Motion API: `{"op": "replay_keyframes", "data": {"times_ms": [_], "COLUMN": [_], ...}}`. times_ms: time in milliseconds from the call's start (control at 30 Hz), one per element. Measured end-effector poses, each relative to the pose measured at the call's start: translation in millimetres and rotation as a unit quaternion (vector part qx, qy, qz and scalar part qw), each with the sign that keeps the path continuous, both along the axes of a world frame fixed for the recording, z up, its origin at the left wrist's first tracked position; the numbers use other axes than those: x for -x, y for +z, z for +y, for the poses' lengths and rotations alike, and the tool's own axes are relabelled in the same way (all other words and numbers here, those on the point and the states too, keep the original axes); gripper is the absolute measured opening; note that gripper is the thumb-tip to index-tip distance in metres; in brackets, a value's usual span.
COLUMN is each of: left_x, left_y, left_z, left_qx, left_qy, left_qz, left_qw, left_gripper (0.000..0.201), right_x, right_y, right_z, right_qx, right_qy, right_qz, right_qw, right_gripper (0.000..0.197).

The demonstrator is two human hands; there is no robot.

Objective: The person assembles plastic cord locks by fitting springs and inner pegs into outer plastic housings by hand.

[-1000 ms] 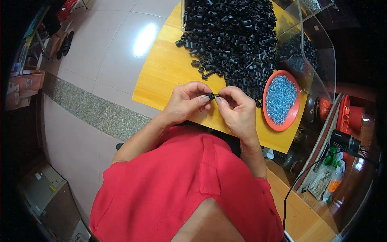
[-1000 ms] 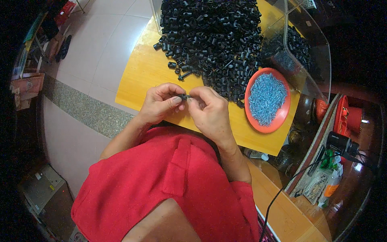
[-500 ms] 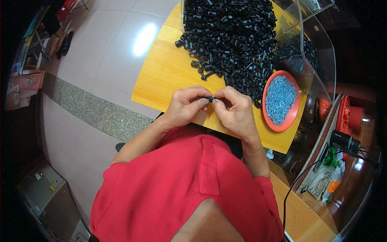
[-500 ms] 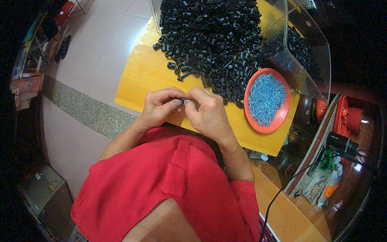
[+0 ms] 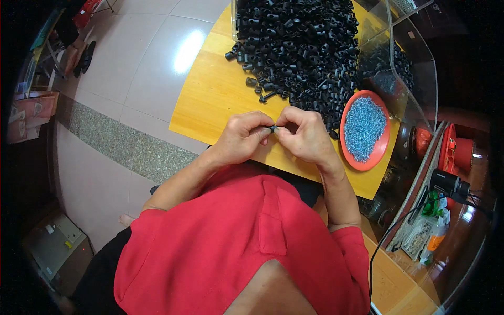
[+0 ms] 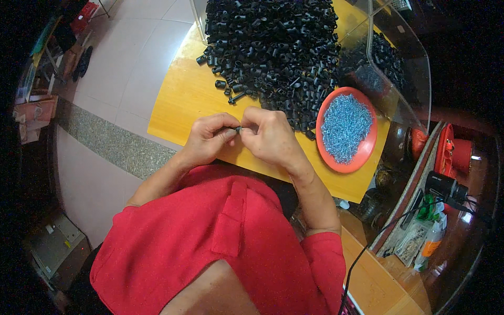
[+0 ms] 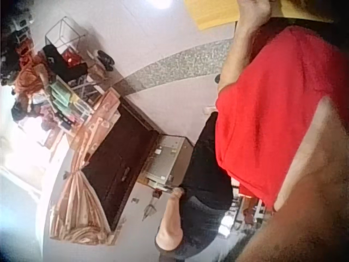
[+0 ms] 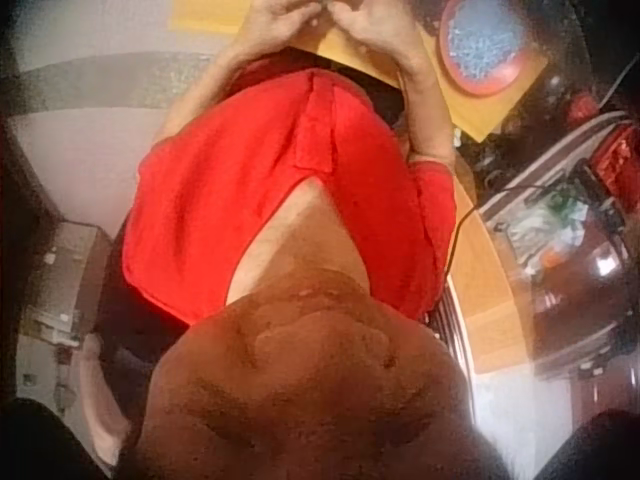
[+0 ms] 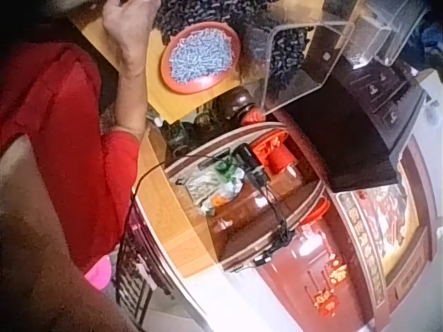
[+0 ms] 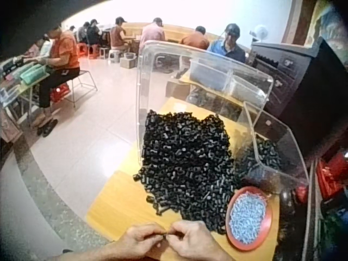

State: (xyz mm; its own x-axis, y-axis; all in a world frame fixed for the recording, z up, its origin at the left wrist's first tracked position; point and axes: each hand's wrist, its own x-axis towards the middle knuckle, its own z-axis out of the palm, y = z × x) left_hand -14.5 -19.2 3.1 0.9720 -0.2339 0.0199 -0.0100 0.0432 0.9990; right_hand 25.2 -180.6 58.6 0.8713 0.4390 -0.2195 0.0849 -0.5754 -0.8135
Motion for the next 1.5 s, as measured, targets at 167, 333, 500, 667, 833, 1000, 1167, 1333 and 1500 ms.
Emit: {"op": "replay_keyframes", "data": {"times_ms": [167, 333, 500, 667, 833, 1000, 1167, 1333, 1500], "left_x": [1, 3, 2, 0, -1, 1, 4, 3, 0], "left_y": [4, -1, -1, 4, 4, 0, -12, -13, -12], "left_z": [3, 6, 8, 7, 7, 5, 1, 3, 4], "left_qx": [-0.007, 0.016, 0.022, 0.021, 0.011, 0.007, 0.139, 0.142, 0.149], "left_qy": [-0.021, -0.033, -0.047, -0.069, -0.08, -0.07, -0.018, -0.028, -0.042], "left_qz": [0.011, 0.044, 0.053, 0.042, 0.027, 0.036, 0.075, 0.094, 0.091], "left_qw": [1.0, 0.998, 0.997, 0.996, 0.996, 0.997, 0.987, 0.985, 0.984], "left_gripper": [0.007, 0.008, 0.009, 0.01, 0.01, 0.017, 0.029, 0.032, 0.03], "right_x": [-10, -11, -13, -12, -8, -3, -30, -64, -25], "right_y": [-9, -12, -15, -18, -20, 3, 59, 87, 49], "right_z": [-12, -11, -14, -13, -11, -14, -63, -145, -205], "right_qx": [-0.106, -0.153, -0.203, -0.162, -0.145, -0.087, -0.202, -0.191, 0.166], "right_qy": [0.051, 0.027, 0.027, 0.042, 0.039, 0.022, -0.157, -0.362, -0.381], "right_qz": [0.113, 0.211, 0.253, 0.246, 0.194, 0.124, -0.03, -0.282, -0.248], "right_qw": [0.987, 0.965, 0.945, 0.955, 0.969, 0.988, 0.966, 0.868, 0.875], "right_gripper": [0.006, 0.009, 0.006, 0.008, 0.01, 0.008, 0.008, 0.023, 0.022]}}
